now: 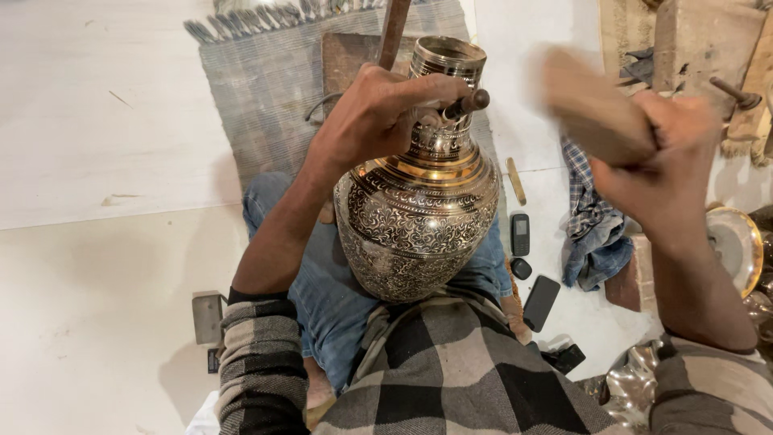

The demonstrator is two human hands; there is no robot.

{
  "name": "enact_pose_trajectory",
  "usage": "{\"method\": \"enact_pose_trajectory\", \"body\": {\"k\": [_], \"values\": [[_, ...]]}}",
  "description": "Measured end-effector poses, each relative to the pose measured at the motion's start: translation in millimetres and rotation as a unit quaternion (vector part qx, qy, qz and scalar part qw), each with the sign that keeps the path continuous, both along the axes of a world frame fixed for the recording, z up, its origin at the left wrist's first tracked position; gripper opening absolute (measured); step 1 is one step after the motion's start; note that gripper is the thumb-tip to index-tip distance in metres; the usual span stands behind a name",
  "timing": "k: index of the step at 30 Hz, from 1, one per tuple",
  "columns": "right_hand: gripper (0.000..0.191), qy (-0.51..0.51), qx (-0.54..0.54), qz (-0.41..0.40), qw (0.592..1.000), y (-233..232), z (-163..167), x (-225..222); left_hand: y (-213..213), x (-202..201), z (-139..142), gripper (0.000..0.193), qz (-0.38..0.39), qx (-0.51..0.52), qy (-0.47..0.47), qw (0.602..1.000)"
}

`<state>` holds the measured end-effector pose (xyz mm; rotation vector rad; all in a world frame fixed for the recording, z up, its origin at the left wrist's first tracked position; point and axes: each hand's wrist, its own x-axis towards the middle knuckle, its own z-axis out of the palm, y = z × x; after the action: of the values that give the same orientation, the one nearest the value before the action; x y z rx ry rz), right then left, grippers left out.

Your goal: The person sits on the floor with a large engraved brass vase on their lap and decorates its neck by hand. They hold a small chisel against the metal and strike it with a wooden mallet, repositioning the chisel repeatedly to work the pattern around the vase's upper section.

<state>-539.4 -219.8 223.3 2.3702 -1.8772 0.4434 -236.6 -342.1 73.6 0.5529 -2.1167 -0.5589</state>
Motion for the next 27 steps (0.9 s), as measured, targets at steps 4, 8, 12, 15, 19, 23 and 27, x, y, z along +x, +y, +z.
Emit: {"method": "enact_pose_trajectory", "body": {"k": [4,8,12,15,19,23,27], "values": [[0.015,-0.06,0.003,0.012,0.998,7.9,-6.2,-7.5,0.6,2.5,2.2,0.069,-0.023,-0.024,0.033,0.999],[0.023,0.019,-0.038,0.05,0.998,8.6,-13.1,-13.5,-3.2,1.5,-1.9,0.071,-0.029,-0.025,0.029,0.999],[0.015,0.059,-0.036,0.04,0.997,1.1,-14.4,-8.8,-6.7,0.3,-7.1,0.068,-0.027,-0.039,0.019,0.999],[0.016,0.042,0.007,-0.051,0.998,0.2,-12.7,0.1,-8.2,2.2,-8.8,0.066,-0.026,-0.049,0.003,0.998],[0.014,0.009,-0.013,-0.053,0.998,2.9,-13.5,3.1,-7.8,1.1,-8.4,0.071,-0.016,-0.063,0.004,0.998],[0.019,-0.351,0.074,-0.013,0.933,7.6,-22.4,-9.2,-8.0,1.2,-5.5,0.071,-0.011,-0.067,-0.005,0.998],[0.022,0.104,-0.059,-0.028,0.992,17.3,-32.7,-19.1,-8.3,2.6,0.4,0.075,-0.028,-0.054,-0.004,0.998]]}}
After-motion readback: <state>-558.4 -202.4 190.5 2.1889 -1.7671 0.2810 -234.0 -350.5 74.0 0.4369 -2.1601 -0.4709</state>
